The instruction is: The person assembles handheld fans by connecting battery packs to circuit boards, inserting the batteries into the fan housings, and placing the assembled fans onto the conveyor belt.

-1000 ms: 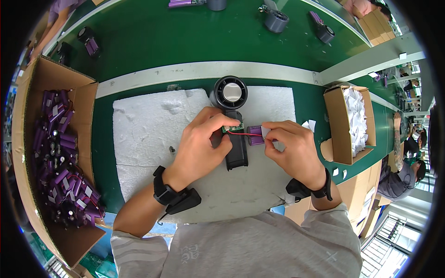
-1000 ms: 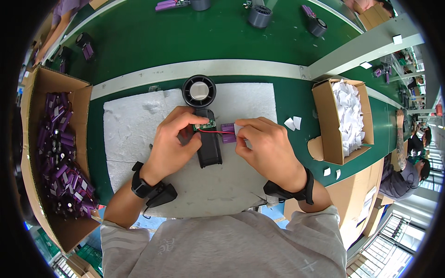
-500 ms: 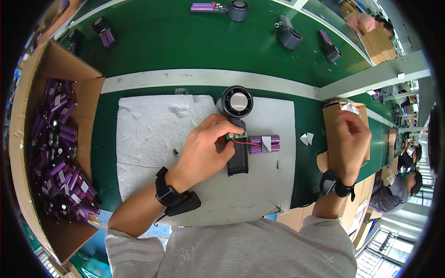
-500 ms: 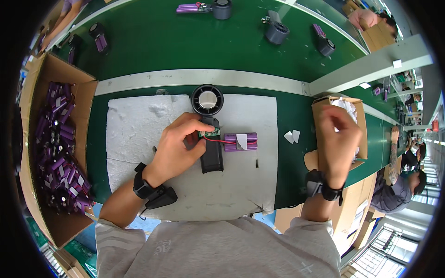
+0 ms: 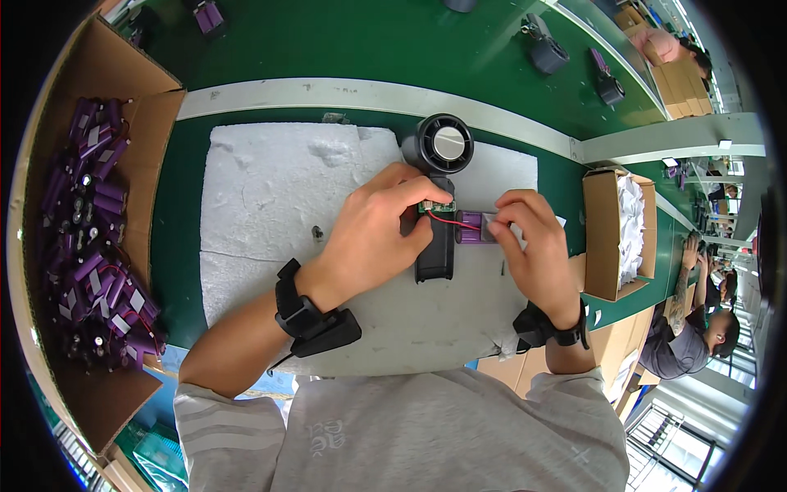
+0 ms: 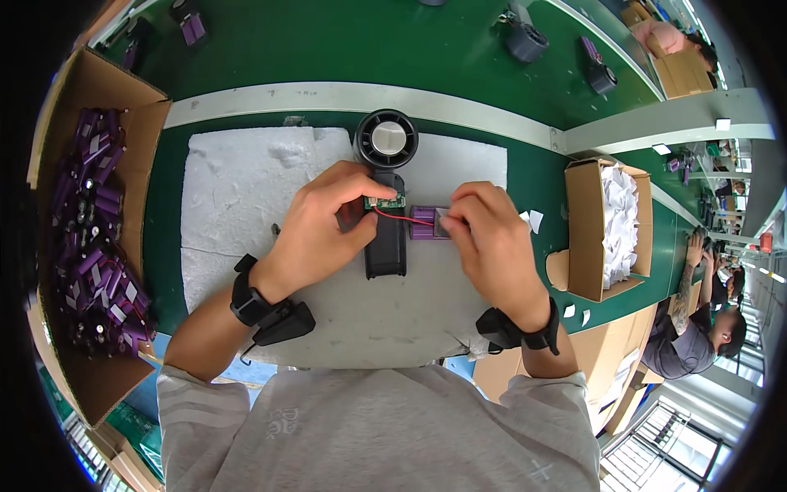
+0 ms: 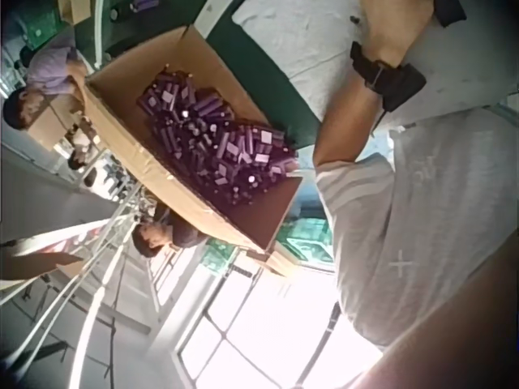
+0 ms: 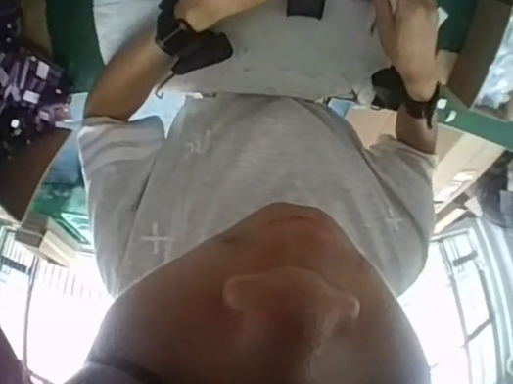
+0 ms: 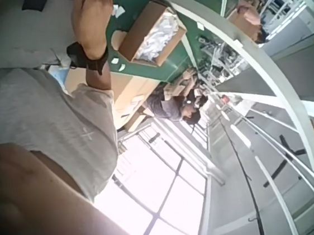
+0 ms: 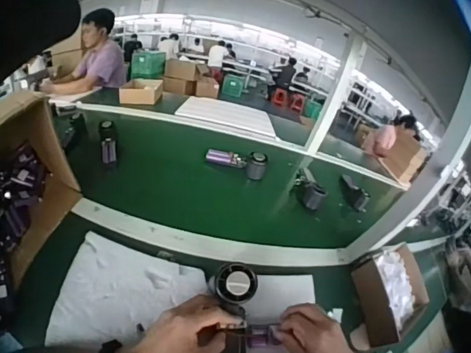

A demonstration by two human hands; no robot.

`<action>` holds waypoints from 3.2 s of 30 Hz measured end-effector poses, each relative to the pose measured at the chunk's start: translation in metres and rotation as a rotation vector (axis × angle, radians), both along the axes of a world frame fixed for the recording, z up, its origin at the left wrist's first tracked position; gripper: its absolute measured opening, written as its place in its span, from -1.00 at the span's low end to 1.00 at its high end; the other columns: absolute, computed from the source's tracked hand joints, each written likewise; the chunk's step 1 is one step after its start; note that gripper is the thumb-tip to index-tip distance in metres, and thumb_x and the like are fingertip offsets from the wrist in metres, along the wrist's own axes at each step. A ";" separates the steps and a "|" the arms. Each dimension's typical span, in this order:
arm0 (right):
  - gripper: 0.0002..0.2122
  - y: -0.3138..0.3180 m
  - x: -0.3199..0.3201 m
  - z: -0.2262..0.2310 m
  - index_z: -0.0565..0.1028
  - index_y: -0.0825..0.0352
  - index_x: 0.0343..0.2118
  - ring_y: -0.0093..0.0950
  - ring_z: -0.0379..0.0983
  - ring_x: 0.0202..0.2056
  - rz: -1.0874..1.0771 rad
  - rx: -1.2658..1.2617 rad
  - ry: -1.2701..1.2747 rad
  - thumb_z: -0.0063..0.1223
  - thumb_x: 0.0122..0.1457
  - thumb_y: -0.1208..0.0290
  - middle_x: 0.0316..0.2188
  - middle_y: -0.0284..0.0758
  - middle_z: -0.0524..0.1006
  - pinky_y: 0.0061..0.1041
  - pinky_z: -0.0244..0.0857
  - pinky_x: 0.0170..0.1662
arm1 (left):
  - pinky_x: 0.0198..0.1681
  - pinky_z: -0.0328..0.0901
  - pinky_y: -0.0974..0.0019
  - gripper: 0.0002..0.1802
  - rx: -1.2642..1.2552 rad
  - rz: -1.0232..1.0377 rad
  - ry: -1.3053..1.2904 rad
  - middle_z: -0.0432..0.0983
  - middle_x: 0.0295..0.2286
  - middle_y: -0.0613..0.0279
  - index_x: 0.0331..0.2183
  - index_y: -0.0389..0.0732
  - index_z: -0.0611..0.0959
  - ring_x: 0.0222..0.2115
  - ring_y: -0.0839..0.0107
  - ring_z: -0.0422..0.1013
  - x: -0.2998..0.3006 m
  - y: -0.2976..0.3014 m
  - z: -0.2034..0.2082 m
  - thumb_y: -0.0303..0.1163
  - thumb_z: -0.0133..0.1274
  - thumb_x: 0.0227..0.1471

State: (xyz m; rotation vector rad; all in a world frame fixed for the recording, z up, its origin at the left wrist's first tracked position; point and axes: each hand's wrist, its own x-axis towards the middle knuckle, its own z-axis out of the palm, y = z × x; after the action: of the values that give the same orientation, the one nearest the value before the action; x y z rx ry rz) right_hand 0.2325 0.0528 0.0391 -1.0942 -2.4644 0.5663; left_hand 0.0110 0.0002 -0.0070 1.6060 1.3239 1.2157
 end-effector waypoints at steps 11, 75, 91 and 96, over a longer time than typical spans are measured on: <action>-0.77 0.046 0.141 0.066 0.51 0.43 -0.18 -0.59 0.46 -0.42 -0.869 0.295 -0.366 0.13 0.16 0.40 -0.38 -0.29 0.57 -0.59 0.30 -0.37 | -0.38 0.39 0.16 -0.71 0.010 0.027 -0.001 0.47 -0.32 0.06 -0.33 -0.20 0.59 -0.43 0.08 0.47 0.000 -0.007 0.003 -0.69 0.06 -0.20; -0.14 0.000 0.010 -0.003 0.15 0.38 0.20 -0.33 0.49 -0.12 0.131 -1.587 0.554 0.35 -0.26 0.69 -0.06 -0.19 0.35 -0.41 0.43 -0.09 | -0.38 0.49 0.44 -0.57 0.089 0.031 0.236 0.57 -0.22 0.07 -0.26 -0.13 0.73 -0.40 0.38 0.56 -0.010 -0.002 0.003 -0.67 0.27 -0.30; -0.32 -0.017 -0.013 -0.022 0.40 0.44 -0.08 -0.26 0.40 -0.09 0.381 -0.357 0.242 0.40 -0.44 0.54 -0.06 -0.08 0.42 -0.37 0.31 -0.03 | -0.43 0.43 0.46 -0.63 0.158 -0.036 0.323 0.61 -0.33 -0.01 -0.28 -0.17 0.74 -0.47 0.33 0.57 -0.016 -0.001 0.010 -0.63 0.25 -0.26; -0.33 -0.022 -0.024 -0.022 0.42 0.41 -0.09 -0.22 0.41 -0.12 0.335 -0.187 0.196 0.38 -0.45 0.59 -0.06 -0.09 0.43 -0.38 0.34 -0.09 | -0.49 0.40 0.45 -0.65 0.168 -0.073 0.333 0.60 -0.35 0.00 -0.27 -0.18 0.73 -0.49 0.32 0.56 -0.019 0.002 0.009 -0.64 0.22 -0.22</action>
State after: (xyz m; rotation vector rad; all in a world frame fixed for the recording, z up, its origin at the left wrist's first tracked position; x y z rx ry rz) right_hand 0.2087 0.0311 0.0174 -0.6499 -2.4692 0.9716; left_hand -0.0082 0.0019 0.0020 2.0280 1.3778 1.0709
